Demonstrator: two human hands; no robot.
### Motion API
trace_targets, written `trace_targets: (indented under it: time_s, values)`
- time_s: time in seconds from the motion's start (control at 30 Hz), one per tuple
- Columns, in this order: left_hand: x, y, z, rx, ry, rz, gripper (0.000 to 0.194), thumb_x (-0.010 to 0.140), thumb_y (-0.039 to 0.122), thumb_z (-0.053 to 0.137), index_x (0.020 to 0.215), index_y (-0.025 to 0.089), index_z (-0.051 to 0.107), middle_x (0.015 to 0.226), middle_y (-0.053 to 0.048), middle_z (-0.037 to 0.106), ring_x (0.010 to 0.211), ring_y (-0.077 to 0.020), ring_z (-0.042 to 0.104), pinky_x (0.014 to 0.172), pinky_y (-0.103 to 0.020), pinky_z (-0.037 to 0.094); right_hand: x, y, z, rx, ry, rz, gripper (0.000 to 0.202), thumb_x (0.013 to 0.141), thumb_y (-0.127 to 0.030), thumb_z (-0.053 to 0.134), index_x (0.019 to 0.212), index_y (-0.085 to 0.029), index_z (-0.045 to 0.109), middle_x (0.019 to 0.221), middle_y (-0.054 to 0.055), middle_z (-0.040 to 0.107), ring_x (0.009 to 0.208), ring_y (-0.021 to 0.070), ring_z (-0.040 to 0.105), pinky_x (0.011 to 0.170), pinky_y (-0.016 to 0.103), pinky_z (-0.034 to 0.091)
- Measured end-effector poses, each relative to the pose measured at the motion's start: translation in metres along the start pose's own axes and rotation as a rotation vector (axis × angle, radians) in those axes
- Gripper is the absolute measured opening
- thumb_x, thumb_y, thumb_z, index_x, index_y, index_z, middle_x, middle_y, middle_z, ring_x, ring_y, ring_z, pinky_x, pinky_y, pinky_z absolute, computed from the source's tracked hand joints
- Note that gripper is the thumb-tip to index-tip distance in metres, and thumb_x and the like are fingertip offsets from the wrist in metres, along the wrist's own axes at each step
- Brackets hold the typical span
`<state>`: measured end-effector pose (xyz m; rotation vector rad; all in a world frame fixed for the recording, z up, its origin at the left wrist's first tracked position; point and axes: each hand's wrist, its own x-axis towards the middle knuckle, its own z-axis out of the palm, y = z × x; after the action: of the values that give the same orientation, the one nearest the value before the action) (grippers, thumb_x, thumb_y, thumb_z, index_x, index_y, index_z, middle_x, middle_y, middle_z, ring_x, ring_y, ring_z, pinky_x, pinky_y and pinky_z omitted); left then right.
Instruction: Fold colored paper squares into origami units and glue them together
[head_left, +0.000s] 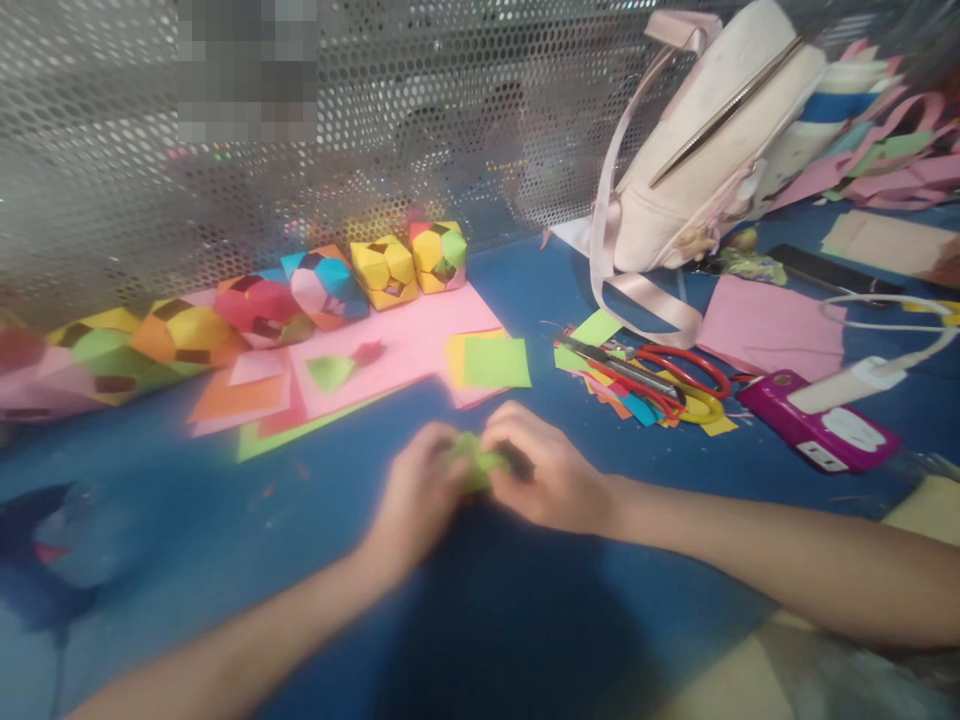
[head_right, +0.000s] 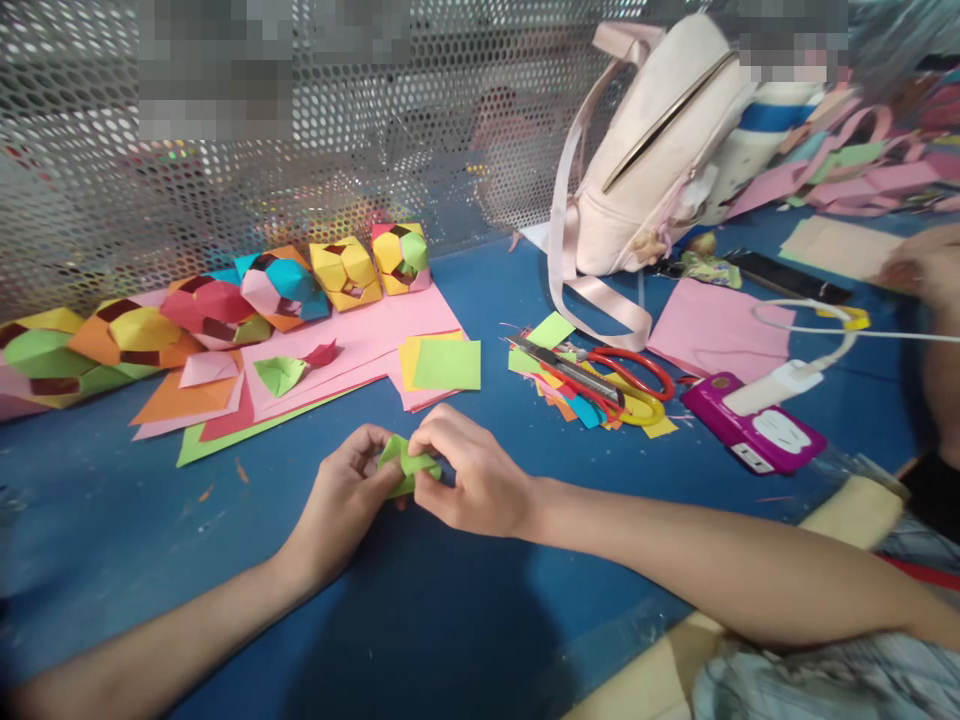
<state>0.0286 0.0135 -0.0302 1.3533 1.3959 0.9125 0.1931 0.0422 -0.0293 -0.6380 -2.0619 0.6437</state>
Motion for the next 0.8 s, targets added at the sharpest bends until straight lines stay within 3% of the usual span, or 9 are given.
trace_targets:
  time_s: [0.17, 0.27, 0.4, 0.53, 0.8]
  values:
    - [0.0000, -0.0002, -0.0008, 0.002, -0.009, 0.026, 0.006, 0.077, 0.015, 0.052, 0.082, 0.018, 0.052, 0.071, 0.002, 0.055, 0.054, -0.0086, 0.053, 0.053, -0.021, 0.044, -0.0002, -0.0015, -0.0021, 0.063, -0.006, 0.029, 0.008, 0.087, -0.017, 0.045, 0.082, -0.017, 0.051, 0.080, 0.004, 0.051, 0.078, 0.0144, 0.051, 0.072, 0.029, 0.045]
    - [0.0004, -0.0004, -0.0008, 0.018, -0.011, 0.039, 0.004, 0.079, 0.016, 0.052, 0.082, 0.017, 0.054, 0.072, 0.002, 0.056, 0.055, -0.0084, 0.052, 0.053, -0.021, 0.043, -0.0008, 0.0009, -0.0007, 0.075, 0.021, 0.151, 0.004, 0.086, -0.019, 0.048, 0.086, -0.017, 0.052, 0.082, 0.003, 0.053, 0.077, 0.0129, 0.052, 0.071, 0.027, 0.045]
    - [0.0007, 0.0001, -0.0006, 0.005, -0.012, 0.037, 0.004, 0.079, 0.020, 0.055, 0.082, 0.017, 0.055, 0.072, 0.001, 0.057, 0.055, -0.0086, 0.053, 0.053, -0.022, 0.044, 0.0004, 0.0009, 0.0001, 0.089, -0.032, 0.313, 0.007, 0.085, -0.022, 0.051, 0.090, -0.018, 0.055, 0.084, 0.002, 0.056, 0.075, 0.0118, 0.054, 0.066, 0.023, 0.046]
    - [0.0002, 0.0010, -0.0010, 0.008, -0.024, 0.024, 0.005, 0.079, 0.021, 0.054, 0.083, 0.017, 0.056, 0.073, 0.001, 0.058, 0.055, -0.0088, 0.054, 0.054, -0.022, 0.045, 0.0015, -0.0018, 0.0007, 0.080, -0.043, 0.323, 0.011, 0.086, -0.021, 0.048, 0.080, -0.017, 0.056, 0.077, 0.001, 0.057, 0.070, 0.0112, 0.054, 0.063, 0.022, 0.044]
    - [-0.0008, 0.0026, -0.0015, -0.031, -0.046, 0.016, 0.007, 0.081, 0.020, 0.050, 0.084, 0.018, 0.056, 0.074, 0.001, 0.058, 0.059, -0.0100, 0.056, 0.057, -0.023, 0.046, 0.0009, -0.0027, -0.0001, 0.081, -0.046, 0.330, 0.012, 0.087, -0.022, 0.046, 0.082, -0.017, 0.056, 0.078, 0.002, 0.056, 0.071, 0.0113, 0.054, 0.064, 0.023, 0.044]
